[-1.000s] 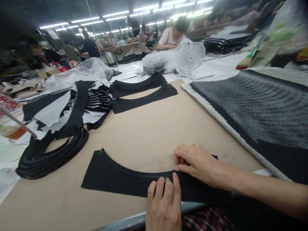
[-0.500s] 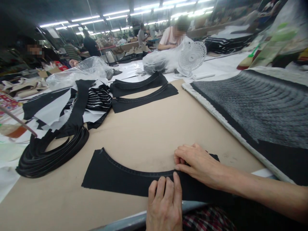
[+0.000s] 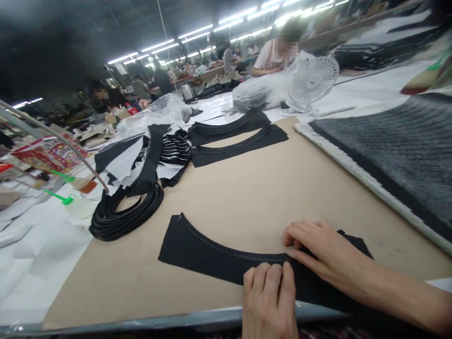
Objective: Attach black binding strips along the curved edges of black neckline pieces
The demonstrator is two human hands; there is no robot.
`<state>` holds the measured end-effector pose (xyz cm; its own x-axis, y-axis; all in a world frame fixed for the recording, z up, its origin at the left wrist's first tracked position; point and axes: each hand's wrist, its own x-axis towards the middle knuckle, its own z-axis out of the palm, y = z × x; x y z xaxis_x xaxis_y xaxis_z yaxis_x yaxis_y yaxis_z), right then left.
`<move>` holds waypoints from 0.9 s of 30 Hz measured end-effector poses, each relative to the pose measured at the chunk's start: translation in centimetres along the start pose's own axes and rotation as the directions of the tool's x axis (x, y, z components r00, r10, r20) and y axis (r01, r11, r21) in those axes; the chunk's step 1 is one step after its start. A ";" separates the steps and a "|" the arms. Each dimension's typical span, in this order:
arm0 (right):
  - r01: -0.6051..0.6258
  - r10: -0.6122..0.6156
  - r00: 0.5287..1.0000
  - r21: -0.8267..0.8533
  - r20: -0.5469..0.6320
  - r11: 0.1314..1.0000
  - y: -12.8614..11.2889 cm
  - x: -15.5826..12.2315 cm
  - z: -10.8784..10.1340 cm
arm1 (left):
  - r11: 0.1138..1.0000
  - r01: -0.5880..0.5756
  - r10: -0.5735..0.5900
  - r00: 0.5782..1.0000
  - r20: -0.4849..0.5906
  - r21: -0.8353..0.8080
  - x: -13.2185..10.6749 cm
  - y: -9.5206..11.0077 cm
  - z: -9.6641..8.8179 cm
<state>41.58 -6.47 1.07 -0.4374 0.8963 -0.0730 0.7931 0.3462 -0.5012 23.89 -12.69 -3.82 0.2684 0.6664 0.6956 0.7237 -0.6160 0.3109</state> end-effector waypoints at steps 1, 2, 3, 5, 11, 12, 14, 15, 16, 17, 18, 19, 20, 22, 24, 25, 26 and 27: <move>0.023 -0.023 1.000 -0.005 -0.013 1.000 0.0 -0.1 0.1 | 0.999 0.012 -0.012 1.000 -0.014 -0.030 0.1 -0.3 -0.5; 0.048 -0.049 0.998 -0.015 -0.030 0.999 0.0 -0.2 0.2 | 0.999 0.024 -0.025 0.999 -0.022 -0.039 0.2 -0.8 -1.2; 0.078 -0.079 0.996 -0.027 -0.046 0.997 -0.1 -0.3 0.3 | 0.999 0.034 -0.035 0.999 -0.022 -0.026 0.3 -1.4 -1.9; 0.143 -0.146 0.987 -0.047 -0.065 0.989 -0.6 -0.4 0.3 | 0.998 0.051 -0.051 0.999 0.012 0.043 0.7 -3.3 -3.6; 0.312 -0.313 0.949 -0.027 -0.034 0.950 -2.8 0.1 0.7 | 0.986 0.054 -0.074 0.990 0.121 0.160 1.9 -7.9 -6.4; 0.326 -0.328 0.944 -0.040 -0.035 0.944 -3.1 0.3 0.9 | 0.989 0.030 -0.050 0.989 0.142 0.142 2.0 -8.1 -6.4; 0.358 -0.362 0.931 -0.083 -0.042 0.930 -3.4 0.6 1.6 | 0.994 -0.039 0.018 0.979 0.204 0.100 2.0 -8.1 -6.2; 0.375 -0.382 0.923 -0.114 -0.043 0.920 -3.5 0.6 2.1 | 0.993 -0.073 0.051 0.972 0.228 0.089 1.9 -8.0 -6.0; 0.394 -0.405 0.913 -0.152 -0.047 0.907 -3.4 0.6 2.6 | 0.991 -0.102 0.077 0.966 0.246 0.091 1.7 -7.9 -5.9; 0.413 -0.431 0.901 -0.197 -0.057 0.889 -3.3 0.6 3.1 | 0.986 -0.130 0.099 0.961 0.256 0.105 1.6 -7.8 -5.8; 0.429 -0.459 0.885 -0.247 -0.076 0.869 -3.2 0.5 3.5 | 0.978 -0.160 0.121 0.958 0.260 0.135 1.4 -7.7 -5.7; 0.441 -0.487 0.868 -0.298 -0.100 0.847 -3.1 0.3 3.9 | 0.966 -0.193 0.144 0.954 0.261 0.172 1.3 -7.6 -5.7; 0.448 -0.510 0.852 -0.340 -0.120 0.827 -3.1 0.2 4.2 | 0.953 -0.224 0.166 0.950 0.264 0.207 1.3 -7.6 -5.7; 0.450 -0.528 0.838 -0.370 -0.141 0.813 -3.1 0.0 4.3 | 0.932 -0.265 0.194 0.940 0.280 0.246 1.4 -7.6 -5.8; 0.428 -0.477 0.871 -0.298 -0.117 0.854 -3.3 0.1 3.8 | 0.939 -0.260 0.192 0.939 0.284 0.226 1.8 -7.6 -5.9; 0.403 -0.432 0.898 -0.231 -0.090 0.886 -3.4 0.3 3.4 | 0.948 -0.243 0.181 0.942 0.281 0.203 1.9 -7.6 -5.9; 0.369 -0.383 0.922 -0.161 -0.064 0.915 -3.6 0.4 2.9 | 0.958 -0.223 0.167 0.945 0.280 0.182 2.0 -7.6 -5.9; 0.333 -0.339 0.940 -0.100 -0.045 0.938 -3.7 0.5 2.5 | 0.964 -0.205 0.153 0.948 0.278 0.167 2.0 -7.6 -5.9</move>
<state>37.36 -7.97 0.77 -0.6608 0.7374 0.1398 0.6401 0.6509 -0.4082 15.17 -9.14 -1.04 0.5423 0.6546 0.5268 0.7494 -0.6603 0.0490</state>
